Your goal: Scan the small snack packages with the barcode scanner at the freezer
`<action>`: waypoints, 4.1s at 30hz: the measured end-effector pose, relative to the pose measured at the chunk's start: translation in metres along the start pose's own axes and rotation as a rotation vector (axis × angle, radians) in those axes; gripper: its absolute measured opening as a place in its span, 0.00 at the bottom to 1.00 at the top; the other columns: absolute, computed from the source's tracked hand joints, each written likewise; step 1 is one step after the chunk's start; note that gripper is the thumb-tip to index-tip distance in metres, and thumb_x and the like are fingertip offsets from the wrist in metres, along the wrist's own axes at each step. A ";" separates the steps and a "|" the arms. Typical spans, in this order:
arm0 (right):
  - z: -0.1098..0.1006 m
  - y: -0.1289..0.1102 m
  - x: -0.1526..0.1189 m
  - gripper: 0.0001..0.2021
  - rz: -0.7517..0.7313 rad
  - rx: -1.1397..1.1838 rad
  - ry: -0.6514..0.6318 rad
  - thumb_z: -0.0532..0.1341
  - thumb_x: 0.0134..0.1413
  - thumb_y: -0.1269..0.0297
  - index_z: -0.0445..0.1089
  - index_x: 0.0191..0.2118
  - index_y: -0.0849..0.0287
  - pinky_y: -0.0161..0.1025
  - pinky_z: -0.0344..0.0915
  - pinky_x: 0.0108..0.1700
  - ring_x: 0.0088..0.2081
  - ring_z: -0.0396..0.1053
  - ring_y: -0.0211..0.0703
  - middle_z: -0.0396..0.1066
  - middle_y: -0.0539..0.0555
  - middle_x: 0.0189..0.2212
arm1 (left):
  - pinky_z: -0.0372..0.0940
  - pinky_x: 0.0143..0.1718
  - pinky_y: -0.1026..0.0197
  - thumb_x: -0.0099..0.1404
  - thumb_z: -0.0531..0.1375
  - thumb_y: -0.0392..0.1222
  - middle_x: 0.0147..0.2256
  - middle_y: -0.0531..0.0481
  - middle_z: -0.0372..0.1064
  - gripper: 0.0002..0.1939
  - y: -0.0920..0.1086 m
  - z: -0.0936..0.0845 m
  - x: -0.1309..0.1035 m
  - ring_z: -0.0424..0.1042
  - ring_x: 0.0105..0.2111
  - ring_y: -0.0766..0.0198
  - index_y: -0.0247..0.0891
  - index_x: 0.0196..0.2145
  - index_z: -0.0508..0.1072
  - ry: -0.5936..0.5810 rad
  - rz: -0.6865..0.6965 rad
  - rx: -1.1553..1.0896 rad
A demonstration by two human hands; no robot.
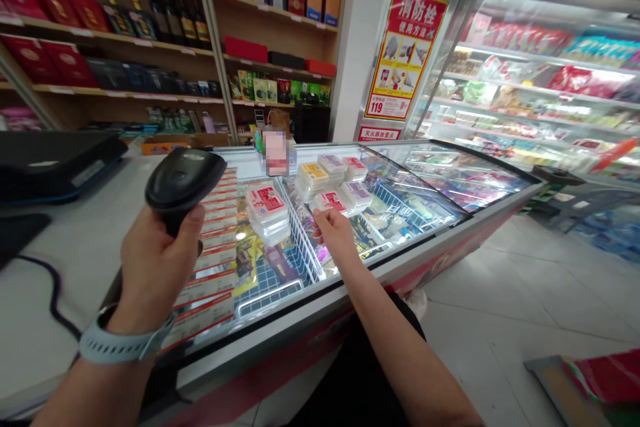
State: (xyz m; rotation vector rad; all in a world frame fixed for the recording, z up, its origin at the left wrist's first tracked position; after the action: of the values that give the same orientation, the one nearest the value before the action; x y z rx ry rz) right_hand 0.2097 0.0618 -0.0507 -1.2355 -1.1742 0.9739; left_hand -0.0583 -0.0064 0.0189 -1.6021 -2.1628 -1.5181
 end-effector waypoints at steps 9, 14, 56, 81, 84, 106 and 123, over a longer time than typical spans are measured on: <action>0.056 -0.035 0.009 0.21 -0.086 -0.420 -0.034 0.66 0.48 0.43 0.63 0.22 0.55 0.36 0.58 0.31 0.25 0.64 0.39 0.65 0.45 0.19 | 0.65 0.49 0.50 0.61 0.59 0.56 0.43 0.41 0.75 0.28 -0.008 -0.006 0.010 0.72 0.43 0.50 0.36 0.53 0.73 0.090 -0.059 -0.053; 0.062 -0.033 0.018 0.17 -0.040 -0.417 -0.077 0.65 0.51 0.51 0.64 0.20 0.55 0.36 0.59 0.32 0.26 0.66 0.41 0.65 0.46 0.19 | 0.66 0.48 0.49 0.61 0.58 0.56 0.39 0.41 0.75 0.28 -0.007 -0.006 0.011 0.72 0.40 0.52 0.34 0.53 0.74 0.090 -0.060 -0.021; -0.017 0.004 -0.029 0.12 -0.403 -0.176 0.302 0.59 0.62 0.53 0.70 0.39 0.57 0.37 0.68 0.39 0.31 0.72 0.40 0.74 0.50 0.31 | 0.59 0.50 0.50 0.69 0.54 0.46 0.40 0.50 0.68 0.12 0.033 0.028 -0.040 0.66 0.42 0.56 0.45 0.49 0.64 -0.517 0.717 -0.112; -0.017 -0.001 -0.033 0.13 -0.383 -0.224 0.304 0.58 0.62 0.51 0.70 0.39 0.56 0.37 0.67 0.39 0.31 0.71 0.40 0.74 0.50 0.31 | 0.59 0.53 0.49 0.68 0.54 0.47 0.42 0.49 0.69 0.15 0.027 0.030 -0.041 0.68 0.44 0.53 0.46 0.51 0.65 -0.530 0.673 -0.085; -0.017 0.000 -0.033 0.13 -0.382 -0.225 0.305 0.58 0.62 0.51 0.70 0.39 0.56 0.38 0.67 0.40 0.32 0.71 0.41 0.74 0.50 0.31 | 0.59 0.52 0.49 0.68 0.54 0.47 0.43 0.48 0.69 0.15 0.027 0.030 -0.041 0.68 0.45 0.53 0.46 0.51 0.64 -0.540 0.663 -0.092; -0.047 0.017 0.019 0.19 0.249 0.361 0.271 0.71 0.45 0.51 0.67 0.23 0.61 0.28 0.55 0.16 0.16 0.64 0.31 0.72 0.50 0.19 | 0.63 0.53 0.52 0.65 0.56 0.53 0.50 0.45 0.72 0.21 0.011 0.026 -0.022 0.70 0.51 0.51 0.42 0.52 0.68 -0.388 0.445 -0.114; -0.009 -0.013 -0.020 0.16 -0.303 -0.287 0.177 0.58 0.59 0.48 0.69 0.33 0.57 0.38 0.66 0.35 0.28 0.70 0.40 0.74 0.52 0.29 | 0.64 0.37 0.56 0.62 0.56 0.57 0.34 0.47 0.71 0.24 -0.002 0.001 0.004 0.70 0.34 0.55 0.37 0.48 0.72 -0.086 0.029 0.084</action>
State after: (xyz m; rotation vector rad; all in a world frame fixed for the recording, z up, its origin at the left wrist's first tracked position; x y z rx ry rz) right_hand 0.2142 0.0395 -0.0402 -1.2907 -1.3433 0.4726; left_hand -0.0611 -0.0029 0.0187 -1.6939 -2.2035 -1.3560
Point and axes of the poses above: each hand's wrist, its own x-axis towards the middle knuckle, its own z-axis out of the palm, y = z × x, the point moved 3 cm from there along x, towards the middle knuckle
